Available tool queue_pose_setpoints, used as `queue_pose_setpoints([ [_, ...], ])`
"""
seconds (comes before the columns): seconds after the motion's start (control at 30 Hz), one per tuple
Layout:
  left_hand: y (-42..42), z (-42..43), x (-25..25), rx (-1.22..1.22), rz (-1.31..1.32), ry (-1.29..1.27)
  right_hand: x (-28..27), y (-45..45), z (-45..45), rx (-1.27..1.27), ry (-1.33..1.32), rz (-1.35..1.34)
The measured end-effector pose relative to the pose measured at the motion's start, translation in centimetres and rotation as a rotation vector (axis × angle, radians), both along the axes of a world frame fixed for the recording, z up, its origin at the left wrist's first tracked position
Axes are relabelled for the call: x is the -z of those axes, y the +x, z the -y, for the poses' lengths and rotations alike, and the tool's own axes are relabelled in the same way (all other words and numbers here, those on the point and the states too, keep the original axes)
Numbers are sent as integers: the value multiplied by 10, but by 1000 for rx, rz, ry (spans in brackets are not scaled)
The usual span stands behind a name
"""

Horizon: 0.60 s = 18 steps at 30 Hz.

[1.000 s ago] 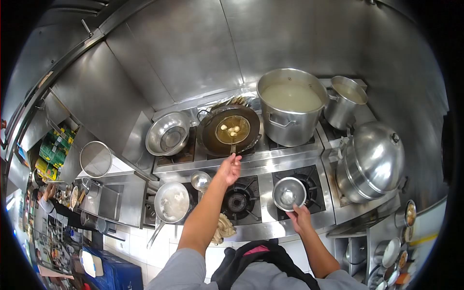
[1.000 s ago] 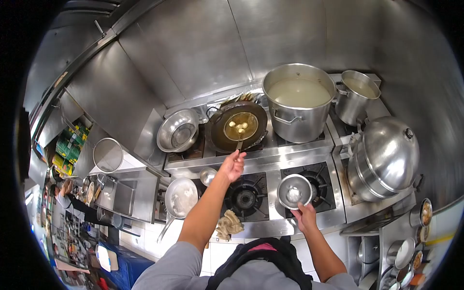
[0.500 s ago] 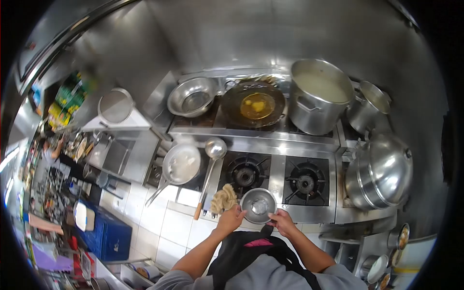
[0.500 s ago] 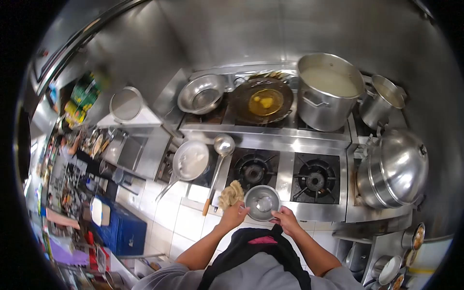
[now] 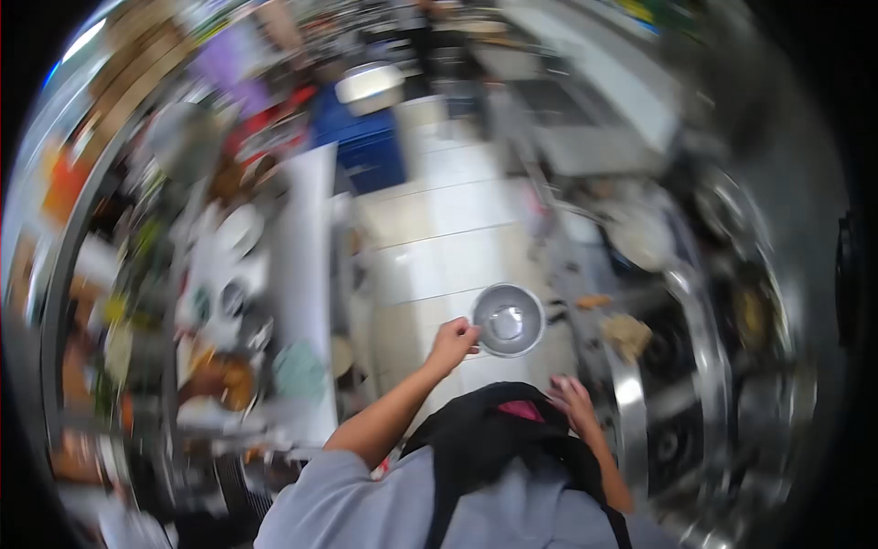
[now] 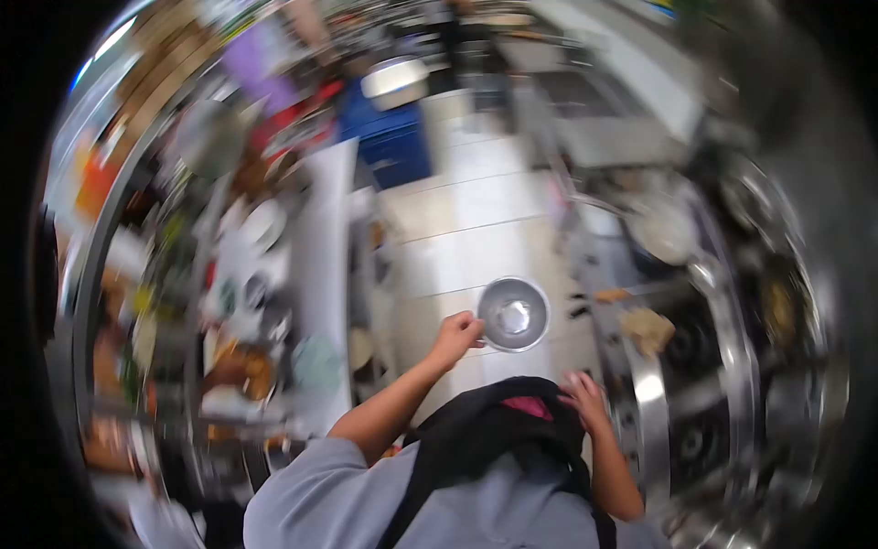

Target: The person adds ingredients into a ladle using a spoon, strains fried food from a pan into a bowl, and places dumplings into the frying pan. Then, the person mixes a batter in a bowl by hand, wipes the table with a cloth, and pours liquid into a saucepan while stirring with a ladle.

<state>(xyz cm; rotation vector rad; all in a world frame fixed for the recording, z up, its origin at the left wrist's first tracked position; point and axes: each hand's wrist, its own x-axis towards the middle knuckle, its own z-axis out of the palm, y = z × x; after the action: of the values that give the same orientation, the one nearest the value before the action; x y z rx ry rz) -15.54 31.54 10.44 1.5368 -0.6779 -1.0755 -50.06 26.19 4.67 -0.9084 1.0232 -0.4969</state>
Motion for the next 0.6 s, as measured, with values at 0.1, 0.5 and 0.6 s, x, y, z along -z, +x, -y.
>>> queue_pose_setpoints([
  [0.1,66,-79,4,-365,-285,-21,126,-26,-4,-716,-505,-516],
  [0.5,234,-268,35,-1225,-596,-387,64,69,0,-674,254,-605],
  [0.6,283,-266,30,-1365,-655,-442,56,92,13,-723,243,-595],
])
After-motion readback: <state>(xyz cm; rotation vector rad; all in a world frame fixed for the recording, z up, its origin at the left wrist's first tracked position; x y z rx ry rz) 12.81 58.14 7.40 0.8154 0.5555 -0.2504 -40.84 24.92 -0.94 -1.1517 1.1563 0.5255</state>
